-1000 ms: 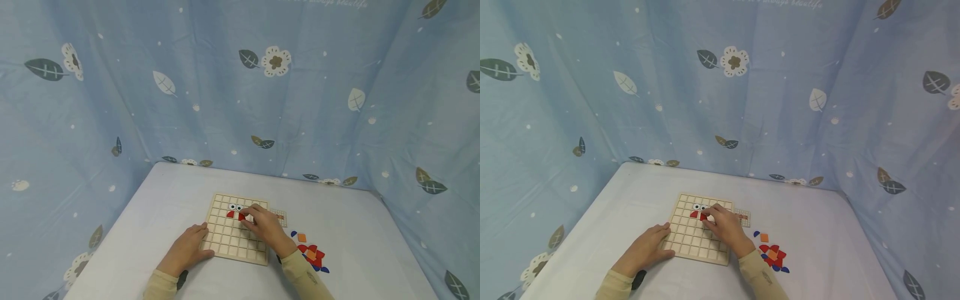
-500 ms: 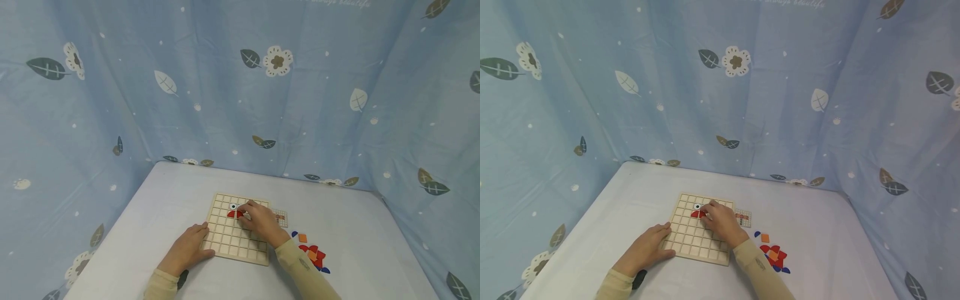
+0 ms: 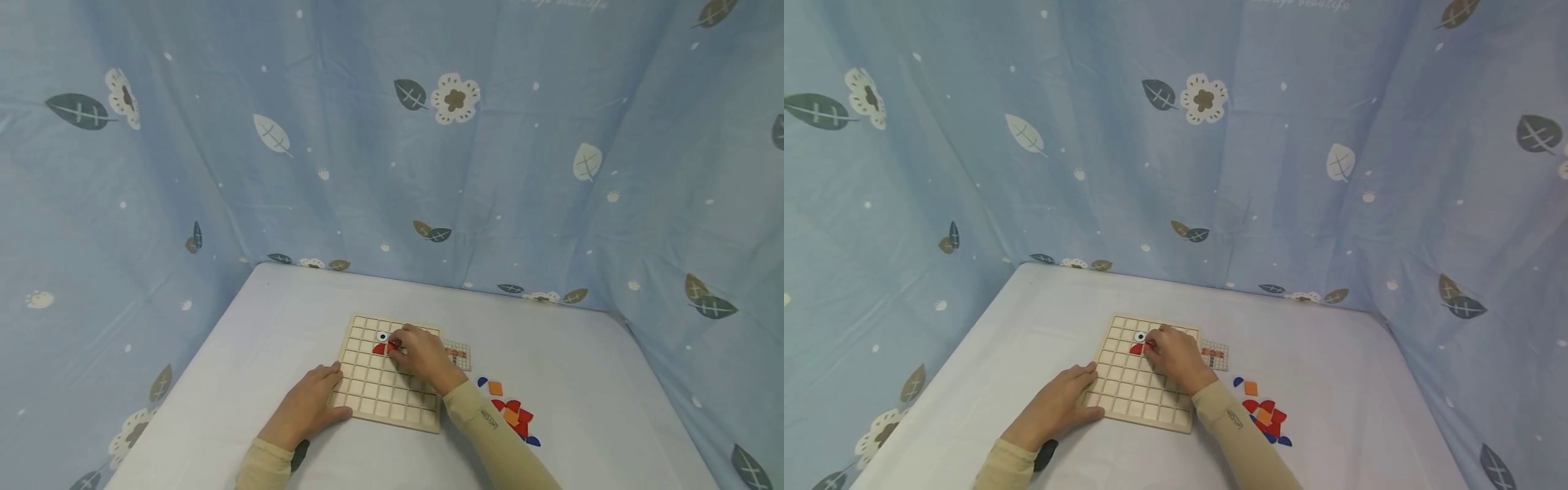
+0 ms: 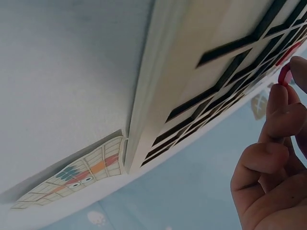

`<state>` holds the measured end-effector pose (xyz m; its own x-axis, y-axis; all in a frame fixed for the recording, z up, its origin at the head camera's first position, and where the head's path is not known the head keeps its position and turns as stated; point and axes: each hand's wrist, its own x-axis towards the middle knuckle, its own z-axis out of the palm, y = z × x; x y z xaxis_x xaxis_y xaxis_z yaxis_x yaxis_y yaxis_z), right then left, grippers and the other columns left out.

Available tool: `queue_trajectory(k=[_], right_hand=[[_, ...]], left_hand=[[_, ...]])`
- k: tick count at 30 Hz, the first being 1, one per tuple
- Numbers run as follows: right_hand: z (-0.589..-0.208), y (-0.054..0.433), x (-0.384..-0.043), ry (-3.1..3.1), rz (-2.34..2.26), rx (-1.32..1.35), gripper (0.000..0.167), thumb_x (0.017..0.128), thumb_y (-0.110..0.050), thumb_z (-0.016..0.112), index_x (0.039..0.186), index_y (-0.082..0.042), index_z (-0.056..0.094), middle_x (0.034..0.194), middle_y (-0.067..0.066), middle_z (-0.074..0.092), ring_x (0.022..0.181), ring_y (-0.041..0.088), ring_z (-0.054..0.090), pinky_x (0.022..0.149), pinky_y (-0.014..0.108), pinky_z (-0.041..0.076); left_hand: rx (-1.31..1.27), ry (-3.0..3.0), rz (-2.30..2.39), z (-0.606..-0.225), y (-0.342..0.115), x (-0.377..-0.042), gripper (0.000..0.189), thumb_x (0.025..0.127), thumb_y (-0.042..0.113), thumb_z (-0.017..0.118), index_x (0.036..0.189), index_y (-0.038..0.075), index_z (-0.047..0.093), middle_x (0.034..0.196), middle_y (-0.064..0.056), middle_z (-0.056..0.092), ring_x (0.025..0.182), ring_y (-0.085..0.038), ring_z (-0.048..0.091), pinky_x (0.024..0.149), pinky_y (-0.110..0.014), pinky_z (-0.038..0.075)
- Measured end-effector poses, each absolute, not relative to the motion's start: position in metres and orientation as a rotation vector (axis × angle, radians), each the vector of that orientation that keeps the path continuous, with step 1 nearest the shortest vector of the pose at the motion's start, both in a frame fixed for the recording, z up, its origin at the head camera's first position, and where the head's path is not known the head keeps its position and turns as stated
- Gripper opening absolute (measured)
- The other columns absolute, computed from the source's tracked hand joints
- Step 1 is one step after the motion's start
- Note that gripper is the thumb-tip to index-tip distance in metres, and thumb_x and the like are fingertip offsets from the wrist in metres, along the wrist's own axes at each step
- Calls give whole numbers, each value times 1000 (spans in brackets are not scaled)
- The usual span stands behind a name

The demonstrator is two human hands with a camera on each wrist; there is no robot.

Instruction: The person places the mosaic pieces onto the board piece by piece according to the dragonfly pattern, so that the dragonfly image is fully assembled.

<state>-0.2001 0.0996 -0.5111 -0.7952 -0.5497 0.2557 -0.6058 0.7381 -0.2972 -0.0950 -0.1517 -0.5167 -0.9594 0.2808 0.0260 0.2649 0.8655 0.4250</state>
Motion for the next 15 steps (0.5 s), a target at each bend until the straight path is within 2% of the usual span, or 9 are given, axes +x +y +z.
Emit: queue_trajectory(k=[15], right_hand=[[-508, 93, -205, -2881, 641, 889, 14, 92, -22, 77, 103, -13, 76, 96, -1, 74, 87, 14, 69, 73, 34, 60]], left_hand=[[441, 3016, 676, -519, -153, -96, 72, 79, 39, 87, 131, -4, 63, 145, -18, 55, 132, -40, 51, 112, -51, 43]])
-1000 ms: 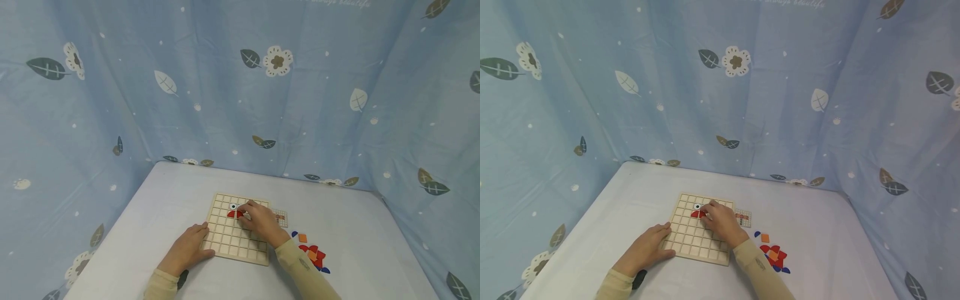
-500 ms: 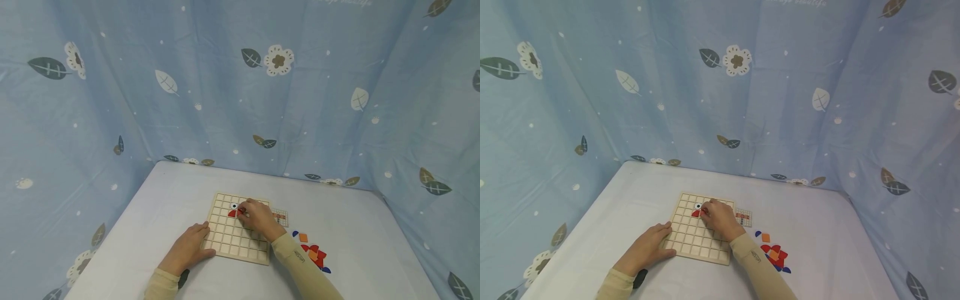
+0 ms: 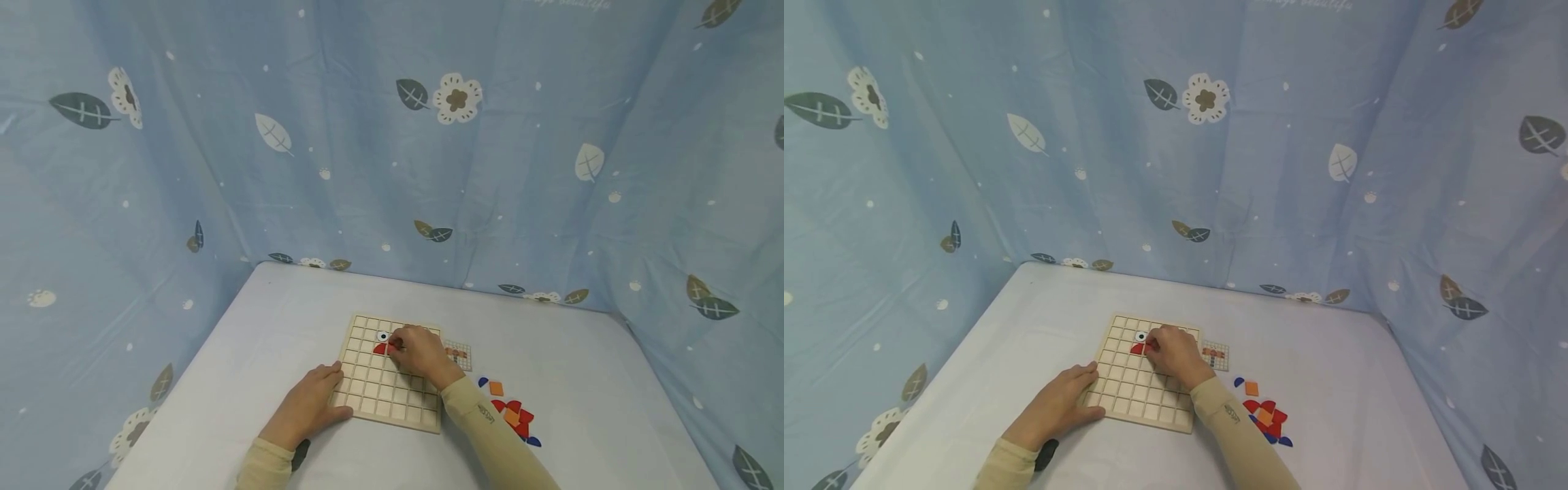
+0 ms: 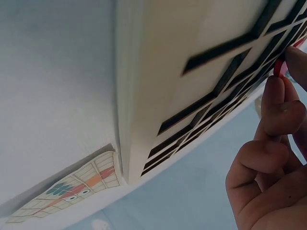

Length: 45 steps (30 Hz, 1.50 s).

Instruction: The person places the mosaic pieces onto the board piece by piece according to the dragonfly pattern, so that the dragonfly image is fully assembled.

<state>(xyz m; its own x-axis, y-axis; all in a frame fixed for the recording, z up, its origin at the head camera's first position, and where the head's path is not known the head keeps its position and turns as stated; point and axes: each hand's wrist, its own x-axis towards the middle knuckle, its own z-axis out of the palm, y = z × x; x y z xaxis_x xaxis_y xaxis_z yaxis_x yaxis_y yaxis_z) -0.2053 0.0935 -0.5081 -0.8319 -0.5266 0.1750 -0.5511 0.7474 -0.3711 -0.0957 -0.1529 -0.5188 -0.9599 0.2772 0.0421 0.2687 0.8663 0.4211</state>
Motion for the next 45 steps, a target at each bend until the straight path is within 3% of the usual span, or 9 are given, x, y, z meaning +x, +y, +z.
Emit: queue_trajectory(k=[15, 24, 39, 45], right_hand=[[-509, 92, -210, -2984, 674, 860, 14, 92, -26, 77, 102, -15, 79, 94, -4, 74, 85, 10, 68, 74, 29, 59], [-507, 91, -208, -2990, 598, 844, 12, 93, -21, 75, 103, -15, 80, 100, -2, 75, 92, 14, 70, 78, 33, 60], [-512, 87, -205, -2965, 461, 793, 13, 92, -22, 76, 103, -17, 83, 92, -2, 72, 80, 12, 69, 63, 29, 59], [-508, 89, -201, -2967, 520, 814, 17, 92, -25, 78, 105, -14, 80, 93, -4, 73, 82, 11, 69, 66, 29, 59]], left_hand=[[459, 3019, 675, -516, -153, -94, 72, 79, 40, 87, 130, -4, 63, 144, -19, 55, 131, -40, 52, 111, -51, 43], [466, 3024, 686, -515, -152, -94, 71, 79, 39, 87, 129, -5, 63, 144, -20, 55, 130, -42, 52, 111, -51, 43], [465, 3028, 695, -517, -153, -95, 70, 78, 38, 87, 129, -4, 64, 144, -19, 56, 131, -41, 52, 111, -50, 43], [475, 3033, 693, -517, -152, -95, 70, 78, 38, 88, 129, -5, 64, 144, -20, 56, 130, -41, 52, 111, -50, 43]])
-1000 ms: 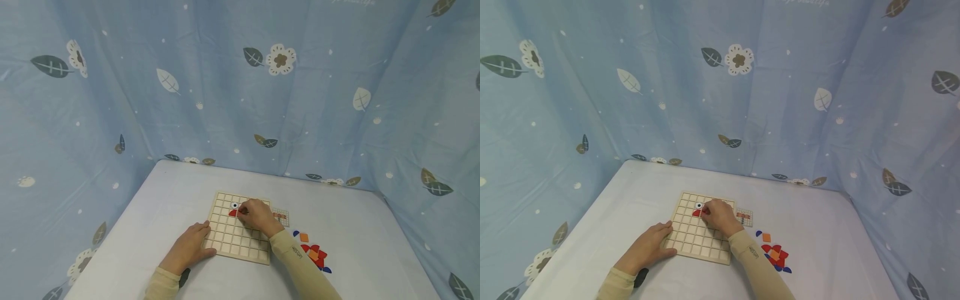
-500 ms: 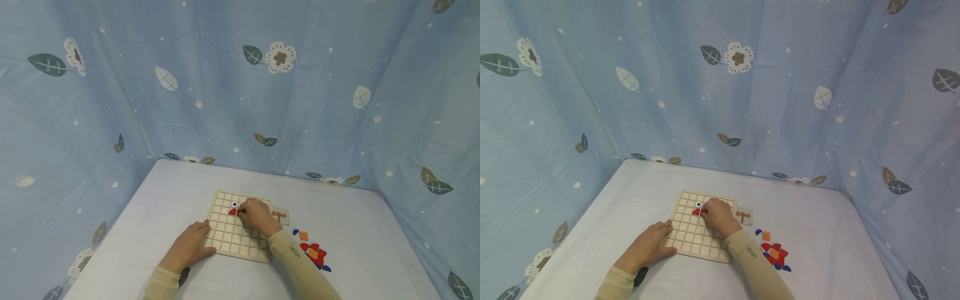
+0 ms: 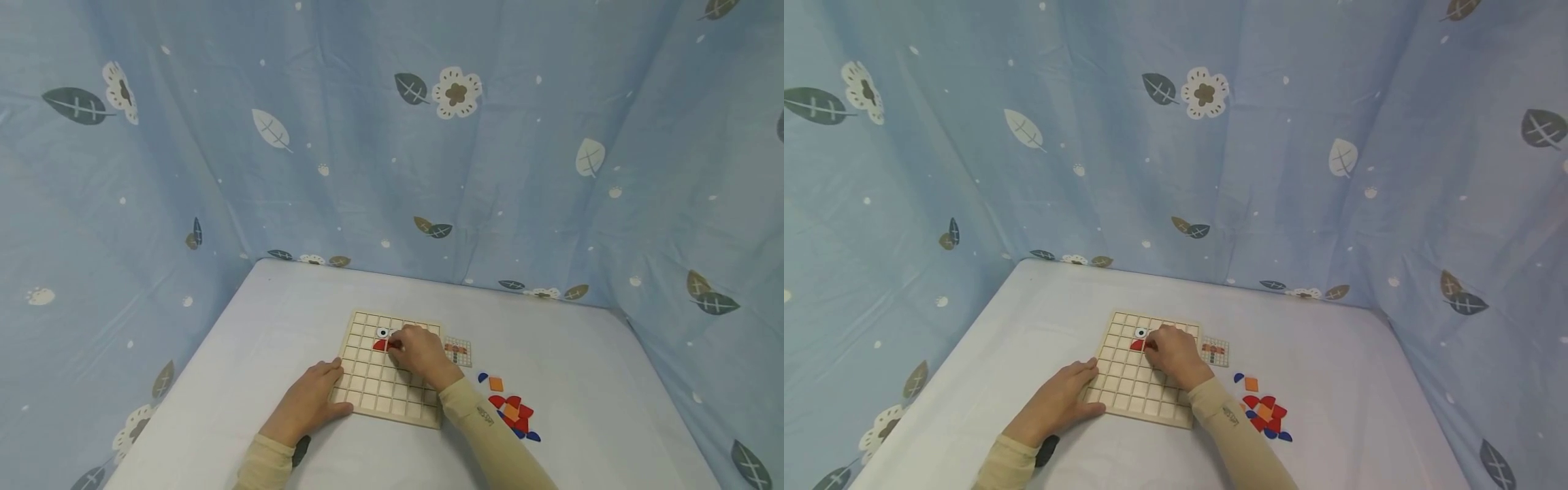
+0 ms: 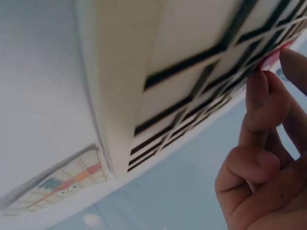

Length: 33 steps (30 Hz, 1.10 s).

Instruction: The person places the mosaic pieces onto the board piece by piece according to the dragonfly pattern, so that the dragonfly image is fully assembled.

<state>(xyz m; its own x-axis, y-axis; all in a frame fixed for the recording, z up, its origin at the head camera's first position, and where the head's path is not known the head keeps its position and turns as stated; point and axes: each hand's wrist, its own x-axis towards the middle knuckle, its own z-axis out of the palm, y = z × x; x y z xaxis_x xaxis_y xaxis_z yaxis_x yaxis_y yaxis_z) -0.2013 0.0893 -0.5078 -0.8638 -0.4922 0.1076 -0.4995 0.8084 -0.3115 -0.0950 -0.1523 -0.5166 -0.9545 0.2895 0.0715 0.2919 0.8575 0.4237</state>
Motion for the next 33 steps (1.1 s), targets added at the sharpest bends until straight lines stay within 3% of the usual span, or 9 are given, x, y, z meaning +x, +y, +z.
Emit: queue_trajectory(k=[10, 16, 24, 33], right_hand=[[-485, 109, -180, -2972, 624, 846, 28, 95, -28, 74, 117, -12, 75, 103, 4, 74, 89, 19, 70, 67, 33, 59], [-470, 130, -159, -2970, 651, 794, 29, 94, -30, 74, 118, -13, 74, 106, 1, 72, 97, 22, 69, 77, 39, 59], [-465, 167, -137, -2962, 640, 627, 27, 92, -31, 77, 115, -17, 75, 106, -4, 70, 66, 2, 51, 53, 23, 45], [-471, 211, -126, -2956, 656, 443, 32, 89, -26, 80, 119, -18, 74, 102, -4, 69, 63, -1, 50, 49, 21, 43]], left_hand=[[-459, -3055, -702, -515, -152, -95, 72, 78, 38, 87, 131, -5, 63, 146, -18, 54, 132, -41, 50, 111, -51, 43], [-435, -3074, -719, -514, -152, -95, 72, 79, 38, 87, 132, -4, 62, 148, -17, 53, 134, -40, 49, 113, -50, 42], [-445, -3067, -716, -516, -152, -95, 73, 79, 39, 86, 132, -5, 62, 148, -17, 53, 135, -41, 48, 113, -50, 41], [-462, -3055, -714, -518, -153, -92, 74, 80, 40, 86, 133, -6, 61, 148, -17, 52, 135, -42, 48, 112, -51, 42]])
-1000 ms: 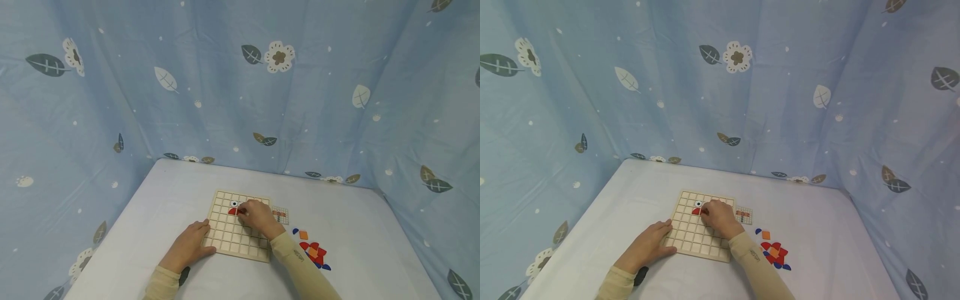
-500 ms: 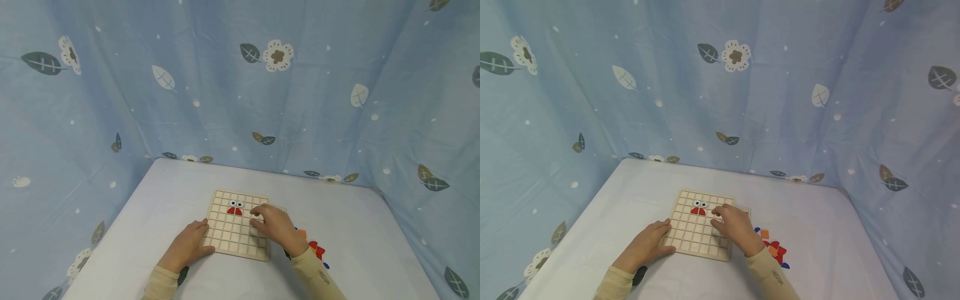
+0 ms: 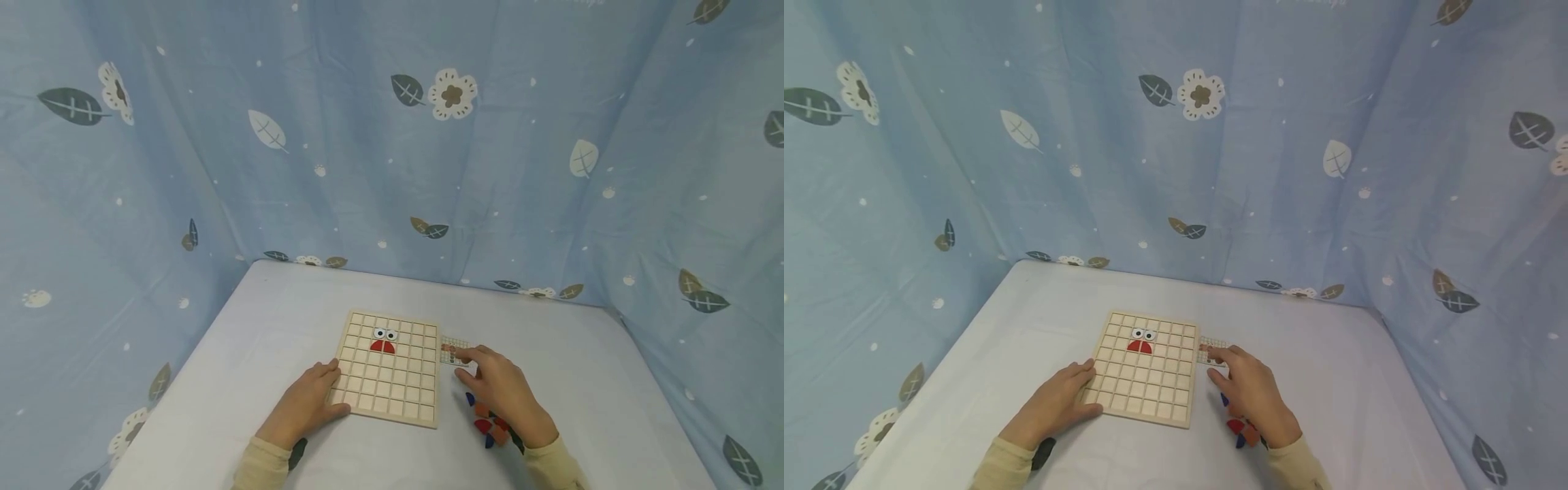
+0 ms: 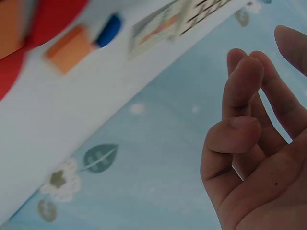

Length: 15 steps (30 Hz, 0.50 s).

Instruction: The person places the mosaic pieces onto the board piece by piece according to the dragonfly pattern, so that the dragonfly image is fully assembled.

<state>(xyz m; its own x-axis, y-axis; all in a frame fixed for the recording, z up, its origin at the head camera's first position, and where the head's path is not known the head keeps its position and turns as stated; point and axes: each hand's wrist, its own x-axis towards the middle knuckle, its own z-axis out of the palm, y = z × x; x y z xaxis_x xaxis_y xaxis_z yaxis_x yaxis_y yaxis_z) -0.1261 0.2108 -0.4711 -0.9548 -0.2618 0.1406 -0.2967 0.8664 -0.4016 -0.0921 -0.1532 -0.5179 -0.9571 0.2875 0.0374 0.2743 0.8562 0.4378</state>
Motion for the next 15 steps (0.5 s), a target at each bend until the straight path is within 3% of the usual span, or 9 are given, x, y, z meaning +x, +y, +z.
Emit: queue_trajectory(k=[6, 15], right_hand=[[-476, 232, -120, -3001, 632, 321, 30, 88, -24, 80, 116, -17, 74, 102, -3, 69, 65, 5, 50, 50, 23, 44], [-485, 249, -113, -3140, 640, 186, 25, 89, -26, 79, 111, -14, 76, 86, -5, 63, 69, 12, 54, 57, 27, 52]], left_hand=[[470, 3015, 686, -520, -154, -92, 73, 81, 40, 85, 133, -6, 61, 148, -18, 53, 134, -42, 49, 112, -50, 42], [476, 3008, 699, -517, -154, -91, 72, 81, 38, 85, 133, -7, 61, 147, -19, 53, 134, -43, 49, 112, -50, 42]])
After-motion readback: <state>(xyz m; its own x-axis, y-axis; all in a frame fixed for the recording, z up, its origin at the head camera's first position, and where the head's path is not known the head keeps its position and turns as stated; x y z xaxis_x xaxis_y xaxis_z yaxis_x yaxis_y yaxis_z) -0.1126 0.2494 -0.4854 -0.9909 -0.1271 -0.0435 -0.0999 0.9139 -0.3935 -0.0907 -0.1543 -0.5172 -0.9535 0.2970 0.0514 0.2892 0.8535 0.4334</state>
